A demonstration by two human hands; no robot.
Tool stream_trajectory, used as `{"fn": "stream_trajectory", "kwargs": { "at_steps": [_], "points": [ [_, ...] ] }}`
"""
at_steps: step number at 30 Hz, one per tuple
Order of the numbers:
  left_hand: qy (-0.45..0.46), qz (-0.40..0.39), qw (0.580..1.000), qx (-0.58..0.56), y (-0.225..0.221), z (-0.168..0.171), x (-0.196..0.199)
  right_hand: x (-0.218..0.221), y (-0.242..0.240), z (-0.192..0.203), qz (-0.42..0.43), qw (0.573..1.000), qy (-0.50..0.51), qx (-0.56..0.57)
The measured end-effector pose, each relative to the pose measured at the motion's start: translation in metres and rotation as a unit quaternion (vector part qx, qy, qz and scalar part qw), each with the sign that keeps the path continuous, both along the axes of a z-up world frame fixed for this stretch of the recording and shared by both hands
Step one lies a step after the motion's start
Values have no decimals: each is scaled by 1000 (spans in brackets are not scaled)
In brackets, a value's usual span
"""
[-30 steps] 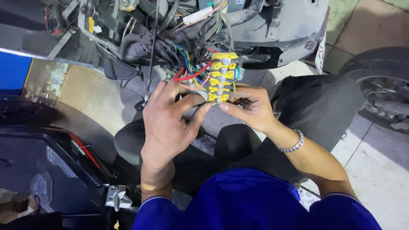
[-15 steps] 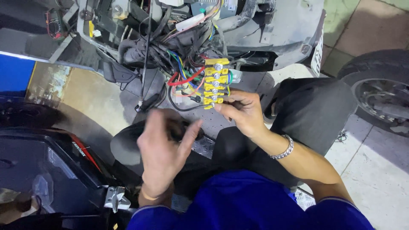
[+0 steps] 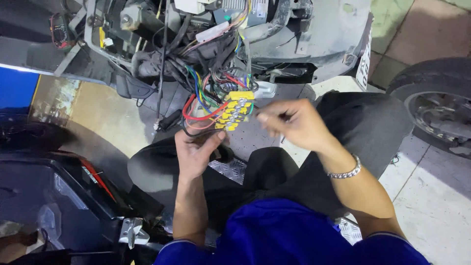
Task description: Connecting multiple colored electrical wires into a yellow terminal block on a motorcycle's wiring harness.
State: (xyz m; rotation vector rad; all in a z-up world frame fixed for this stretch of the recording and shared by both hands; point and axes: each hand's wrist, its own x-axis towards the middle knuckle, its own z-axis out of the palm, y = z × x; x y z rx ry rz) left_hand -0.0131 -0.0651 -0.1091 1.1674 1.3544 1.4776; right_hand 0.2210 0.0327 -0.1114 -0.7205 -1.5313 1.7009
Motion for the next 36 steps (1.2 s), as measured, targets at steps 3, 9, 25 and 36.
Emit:
{"fn": "stream_trajectory", "kwargs": {
  "at_steps": [3,9,25,36],
  "points": [
    [50,-2,998,30,5,4,-2,8,15,-4,-69,998,4,-10],
    [27,-24,997,64,11,20,19,8,20,-4,-94,992,83,-31],
    [-77,-66,993,57,7,18,19,-8,35,43,-139,947,-46,286],
    [-106,-17,990,88,32,39,39,12,47,11,-26,977,114,178]
  ]
}}
